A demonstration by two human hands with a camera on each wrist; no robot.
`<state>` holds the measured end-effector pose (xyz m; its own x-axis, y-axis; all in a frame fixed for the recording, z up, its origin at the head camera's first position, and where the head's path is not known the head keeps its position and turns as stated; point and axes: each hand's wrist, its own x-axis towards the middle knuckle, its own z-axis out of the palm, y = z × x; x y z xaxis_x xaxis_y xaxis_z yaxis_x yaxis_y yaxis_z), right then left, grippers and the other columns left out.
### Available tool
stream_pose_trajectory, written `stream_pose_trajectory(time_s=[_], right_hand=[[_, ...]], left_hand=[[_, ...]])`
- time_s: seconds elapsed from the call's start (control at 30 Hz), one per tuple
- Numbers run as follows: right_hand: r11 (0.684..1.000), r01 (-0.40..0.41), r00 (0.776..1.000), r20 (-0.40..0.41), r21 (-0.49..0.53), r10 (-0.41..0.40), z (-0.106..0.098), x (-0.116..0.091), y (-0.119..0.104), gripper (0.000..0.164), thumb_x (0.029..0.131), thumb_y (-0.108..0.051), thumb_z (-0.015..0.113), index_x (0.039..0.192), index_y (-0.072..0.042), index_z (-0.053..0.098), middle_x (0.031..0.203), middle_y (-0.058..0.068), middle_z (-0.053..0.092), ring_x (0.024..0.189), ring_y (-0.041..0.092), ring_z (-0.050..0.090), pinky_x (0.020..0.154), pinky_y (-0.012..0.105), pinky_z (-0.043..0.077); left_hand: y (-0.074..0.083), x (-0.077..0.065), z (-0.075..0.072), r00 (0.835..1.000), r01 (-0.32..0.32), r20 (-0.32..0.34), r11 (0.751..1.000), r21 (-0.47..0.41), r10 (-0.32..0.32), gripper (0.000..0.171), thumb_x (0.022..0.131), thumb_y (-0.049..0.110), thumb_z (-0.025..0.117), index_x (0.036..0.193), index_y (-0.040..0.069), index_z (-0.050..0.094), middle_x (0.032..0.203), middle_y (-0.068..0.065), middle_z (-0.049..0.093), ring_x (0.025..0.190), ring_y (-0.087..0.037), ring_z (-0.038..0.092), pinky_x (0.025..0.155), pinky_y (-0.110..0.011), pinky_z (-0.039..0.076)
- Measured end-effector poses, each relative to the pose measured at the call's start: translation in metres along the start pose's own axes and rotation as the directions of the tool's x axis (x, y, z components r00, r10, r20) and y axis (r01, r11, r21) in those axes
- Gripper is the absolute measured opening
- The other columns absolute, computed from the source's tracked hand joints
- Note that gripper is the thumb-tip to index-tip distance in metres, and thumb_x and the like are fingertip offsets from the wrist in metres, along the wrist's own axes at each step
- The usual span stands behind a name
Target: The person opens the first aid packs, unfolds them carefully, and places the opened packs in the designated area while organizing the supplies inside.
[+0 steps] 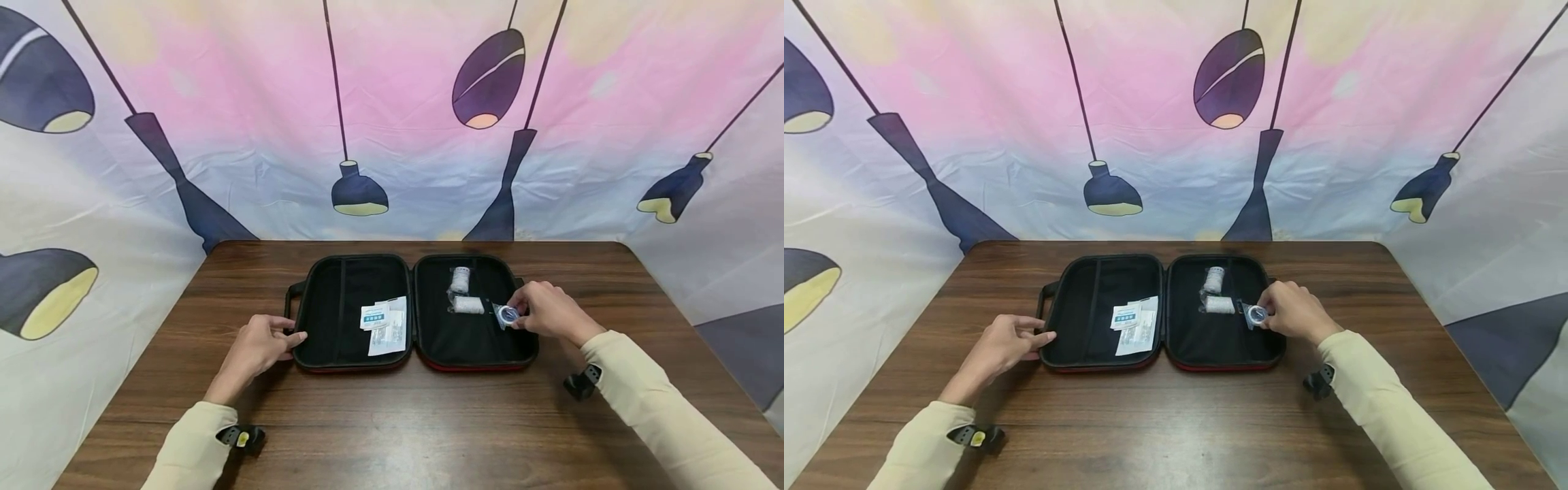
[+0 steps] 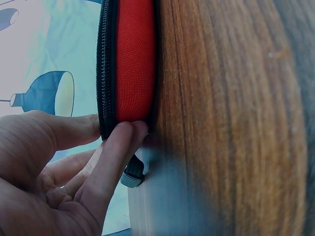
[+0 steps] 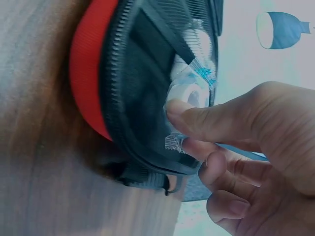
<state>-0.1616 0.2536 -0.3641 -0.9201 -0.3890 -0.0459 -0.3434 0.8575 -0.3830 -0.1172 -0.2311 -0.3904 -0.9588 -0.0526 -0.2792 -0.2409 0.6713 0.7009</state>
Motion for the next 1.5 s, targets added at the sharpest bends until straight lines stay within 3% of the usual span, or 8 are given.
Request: stream_pose_trajectory(time_s=[0.3, 0.73, 0.97, 1.2, 1.5], right_hand=[[0.999, 0.029, 1.000, 0.009, -0.013, -0.029, 0.016, -0.001, 0.004, 0.021, 0.082, -0.009, 0.083, 0.100, -0.001, 0.077, 0.083, 0.001, 0.069, 0.068, 0.011, 0.059, 0.060, 0.033, 0.050], [0.998, 0.021, 1.000, -0.003, 0.066, -0.021, 0.025, 0.004, -0.005, 0.024, 0.083, -0.009, 0.083, 0.104, 0.001, 0.077, 0.082, 0.000, 0.070, 0.071, 0.011, 0.062, 0.063, 0.035, 0.053], [0.994, -0.018, 1.000, -0.004, 0.104, 0.019, 0.020, 0.002, -0.001, 0.036, 0.081, -0.013, 0.086, 0.112, 0.001, 0.073, 0.085, -0.001, 0.069, 0.079, 0.014, 0.064, 0.073, 0.041, 0.056], [0.991, -0.025, 1.000, -0.002, 0.130, 0.025, 0.016, 0.001, 0.005, 0.016, 0.083, -0.011, 0.084, 0.096, -0.006, 0.077, 0.081, -0.004, 0.069, 0.077, 0.012, 0.062, 0.072, 0.038, 0.053], [0.985, 0.007, 1.000, -0.026, 0.175, -0.003, 0.026, 0.006, 0.003, 0.012, 0.083, -0.010, 0.084, 0.092, -0.007, 0.077, 0.074, -0.006, 0.065, 0.070, 0.011, 0.058, 0.068, 0.033, 0.049]], left_hand=[[-0.001, 0.003, 0.002, 1.000, 0.005, -0.002, 1.000, -0.006, -0.005, 0.050, 0.098, 0.024, 0.070, 0.136, -0.005, 0.058, 0.064, -0.007, 0.057, 0.083, -0.023, 0.075, 0.072, -0.038, 0.059], [0.001, 0.001, 0.001, 1.000, 0.014, 0.004, 1.000, -0.005, -0.014, 0.052, 0.098, 0.026, 0.070, 0.138, -0.005, 0.058, 0.066, -0.008, 0.059, 0.084, -0.023, 0.075, 0.069, -0.035, 0.056], [0.001, 0.000, 0.001, 1.000, 0.003, 0.004, 1.000, -0.012, -0.003, 0.052, 0.098, 0.025, 0.070, 0.138, -0.006, 0.057, 0.067, -0.009, 0.061, 0.084, -0.023, 0.076, 0.075, -0.039, 0.059], [0.001, 0.000, 0.000, 1.000, 0.011, -0.006, 1.000, -0.005, -0.011, 0.050, 0.098, 0.024, 0.070, 0.135, -0.007, 0.059, 0.075, -0.009, 0.065, 0.084, -0.025, 0.075, 0.073, -0.039, 0.060], [0.002, -0.001, 0.000, 1.000, 0.004, -0.004, 1.000, -0.021, -0.004, 0.051, 0.098, 0.024, 0.071, 0.135, -0.009, 0.058, 0.080, -0.010, 0.068, 0.085, -0.028, 0.075, 0.074, -0.042, 0.061]])
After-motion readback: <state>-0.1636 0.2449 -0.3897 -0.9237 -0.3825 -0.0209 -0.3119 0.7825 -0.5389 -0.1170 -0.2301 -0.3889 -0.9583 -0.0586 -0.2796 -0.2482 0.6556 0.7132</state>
